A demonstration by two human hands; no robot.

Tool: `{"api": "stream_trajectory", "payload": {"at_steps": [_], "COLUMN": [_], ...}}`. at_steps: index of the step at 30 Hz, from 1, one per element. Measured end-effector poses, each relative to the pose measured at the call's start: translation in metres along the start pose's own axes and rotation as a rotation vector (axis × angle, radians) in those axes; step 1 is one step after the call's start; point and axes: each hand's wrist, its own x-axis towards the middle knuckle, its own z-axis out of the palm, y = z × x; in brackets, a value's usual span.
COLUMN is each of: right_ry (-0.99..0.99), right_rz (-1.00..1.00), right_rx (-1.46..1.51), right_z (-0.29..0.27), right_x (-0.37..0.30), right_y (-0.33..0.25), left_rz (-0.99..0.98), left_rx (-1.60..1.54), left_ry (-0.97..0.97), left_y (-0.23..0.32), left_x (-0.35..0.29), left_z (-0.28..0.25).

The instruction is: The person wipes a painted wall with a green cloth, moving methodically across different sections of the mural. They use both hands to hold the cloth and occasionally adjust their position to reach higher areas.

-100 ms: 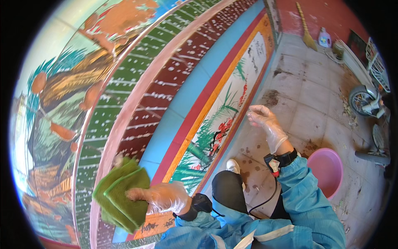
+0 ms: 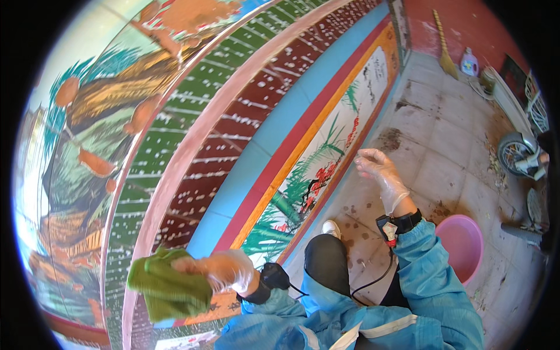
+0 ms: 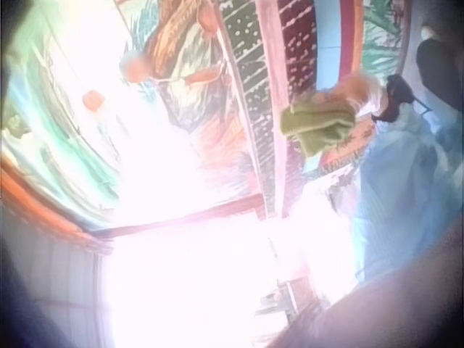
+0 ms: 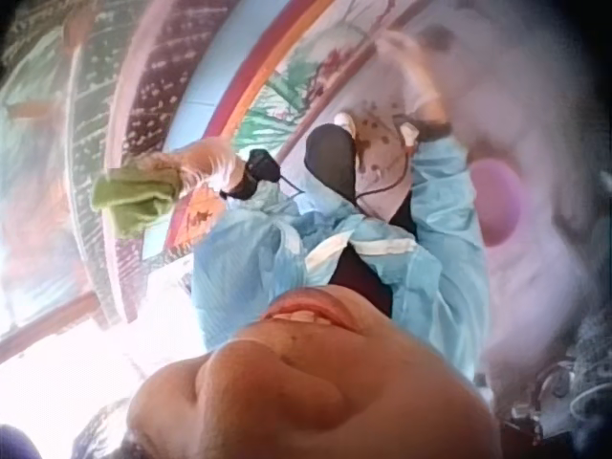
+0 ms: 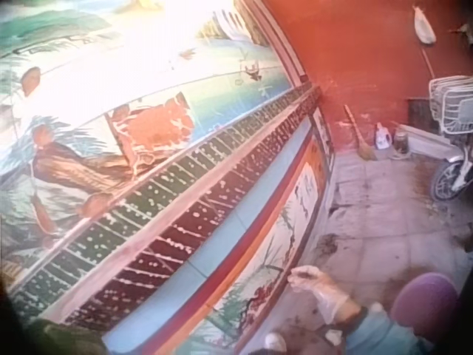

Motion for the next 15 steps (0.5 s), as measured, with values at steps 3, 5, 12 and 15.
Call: {"api": "stream_trajectory", "payload": {"at_steps": [3,5,12,15], "right_ry": [-0.033,-0.027,-0.005,-0.007], "right_rz": [-0.028,-0.028,-0.038,-0.03], "right_rx": [-0.003,0.004,0.017,0.013], "right_z": [0.006,0.002,-0.006,-0.006], "right_x": [0.0,-0.001,0.002,0.003], "right_y": [0.008,0.008,0.013,0.012], "left_rz": [0.356,-0.051,-0.555,-0.264], "left_rx": [0.15,-0.19,-0.823,-0.26], "left_ry": [-0.134,-0.215,-0.233,-0.419], "left_y": [-0.052,-0.054,-0.014,-0.007], "left_x": [0.013,-0.002,-0.046,-0.06], "left_z": [-0.006,-0.001,0.026,0.029]}}
